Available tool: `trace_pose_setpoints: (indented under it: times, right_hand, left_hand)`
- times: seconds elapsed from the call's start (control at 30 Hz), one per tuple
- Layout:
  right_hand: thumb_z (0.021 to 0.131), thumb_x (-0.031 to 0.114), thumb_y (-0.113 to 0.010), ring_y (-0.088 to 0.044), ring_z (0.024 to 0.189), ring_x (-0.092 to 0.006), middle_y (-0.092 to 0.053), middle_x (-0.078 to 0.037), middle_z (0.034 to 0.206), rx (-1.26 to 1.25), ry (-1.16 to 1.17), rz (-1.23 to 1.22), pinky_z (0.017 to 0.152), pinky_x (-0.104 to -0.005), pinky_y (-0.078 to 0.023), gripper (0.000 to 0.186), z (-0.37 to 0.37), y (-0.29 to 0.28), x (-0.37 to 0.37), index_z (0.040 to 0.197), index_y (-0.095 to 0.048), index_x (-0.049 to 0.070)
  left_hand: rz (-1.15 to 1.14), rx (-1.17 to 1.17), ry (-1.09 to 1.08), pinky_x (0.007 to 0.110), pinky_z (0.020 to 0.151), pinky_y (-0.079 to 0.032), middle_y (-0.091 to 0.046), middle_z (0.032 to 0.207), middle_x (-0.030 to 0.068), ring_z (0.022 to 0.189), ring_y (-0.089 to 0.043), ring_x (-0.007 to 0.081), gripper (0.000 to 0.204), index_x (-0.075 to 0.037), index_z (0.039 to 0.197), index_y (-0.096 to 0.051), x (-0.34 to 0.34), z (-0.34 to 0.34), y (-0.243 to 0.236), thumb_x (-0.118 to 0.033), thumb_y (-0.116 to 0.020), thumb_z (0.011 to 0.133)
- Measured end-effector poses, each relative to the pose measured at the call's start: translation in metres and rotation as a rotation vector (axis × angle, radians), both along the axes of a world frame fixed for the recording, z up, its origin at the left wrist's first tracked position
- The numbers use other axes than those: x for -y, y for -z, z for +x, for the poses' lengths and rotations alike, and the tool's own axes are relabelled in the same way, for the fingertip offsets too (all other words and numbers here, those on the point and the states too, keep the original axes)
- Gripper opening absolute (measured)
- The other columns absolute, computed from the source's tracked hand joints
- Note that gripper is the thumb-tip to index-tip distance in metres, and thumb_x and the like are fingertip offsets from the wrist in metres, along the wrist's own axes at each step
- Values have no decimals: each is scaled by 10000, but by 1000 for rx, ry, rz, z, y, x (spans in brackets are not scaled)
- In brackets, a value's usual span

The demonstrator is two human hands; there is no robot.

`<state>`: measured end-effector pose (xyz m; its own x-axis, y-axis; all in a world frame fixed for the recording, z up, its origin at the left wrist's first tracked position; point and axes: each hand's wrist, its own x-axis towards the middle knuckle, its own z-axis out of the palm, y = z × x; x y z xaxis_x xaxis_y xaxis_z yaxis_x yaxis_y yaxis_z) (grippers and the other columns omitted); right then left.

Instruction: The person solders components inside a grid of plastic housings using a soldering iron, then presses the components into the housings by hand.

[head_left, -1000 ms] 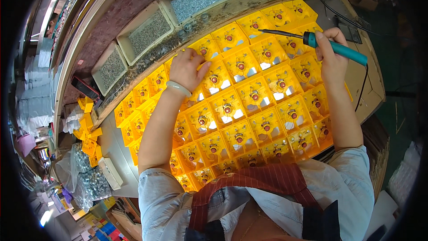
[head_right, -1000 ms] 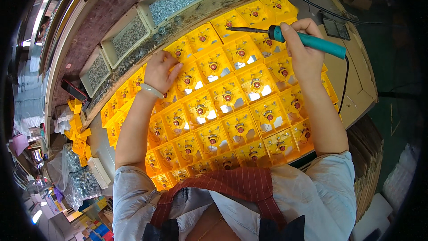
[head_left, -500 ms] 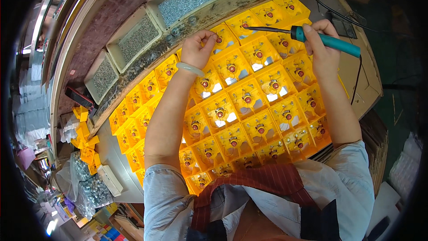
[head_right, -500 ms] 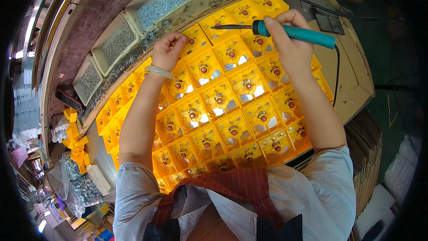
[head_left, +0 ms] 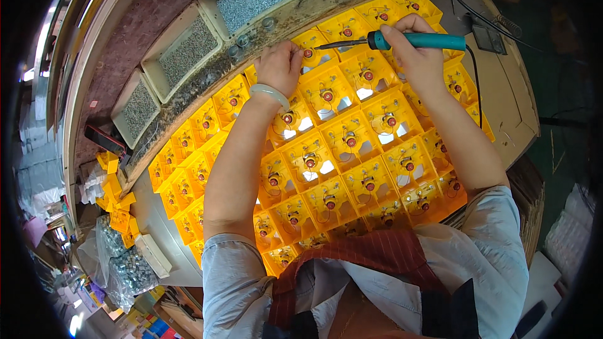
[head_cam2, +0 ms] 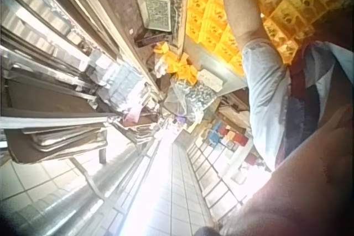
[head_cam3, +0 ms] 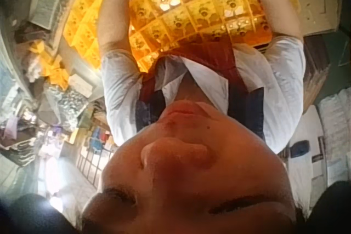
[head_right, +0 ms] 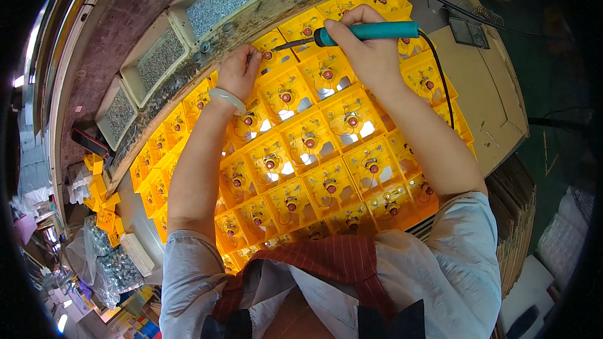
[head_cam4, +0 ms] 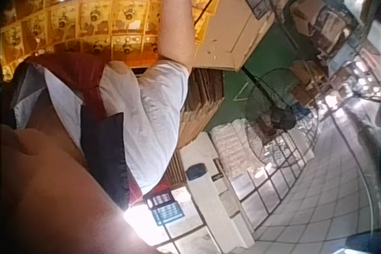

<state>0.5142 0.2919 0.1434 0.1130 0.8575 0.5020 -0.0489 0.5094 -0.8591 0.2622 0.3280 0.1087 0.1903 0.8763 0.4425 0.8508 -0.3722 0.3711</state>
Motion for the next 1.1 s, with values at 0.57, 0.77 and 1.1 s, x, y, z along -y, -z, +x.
trace_pose_setpoints:
  times: [0.57,0.77,1.1]
  right_hand:
    - [815,251,-689,-417,444,-37,-494,26,638,60,-17,-64,278,-216,-328,227,-17,17,-12,788,-541,81]
    - [816,202,-692,-432,499,-35,-518,24,661,35,22,-21,393,-200,-349,202,-8,10,-9,774,-548,67]
    - [838,164,-666,-392,477,-13,-458,44,552,-31,214,55,441,-181,-275,180,61,-30,54,748,-540,72]
  left_hand:
    - [29,-16,-23,466,783,-373,-624,922,103,918,-520,325,132,-93,888,-590,-3,0,5,-218,-562,856]
    - [37,-17,-29,460,788,-372,-624,927,100,920,-521,321,126,-95,889,-588,-3,-1,6,-212,-565,850]
    - [19,-8,-33,455,814,-374,-625,937,103,937,-526,321,146,-99,888,-603,14,5,2,-232,-557,849]
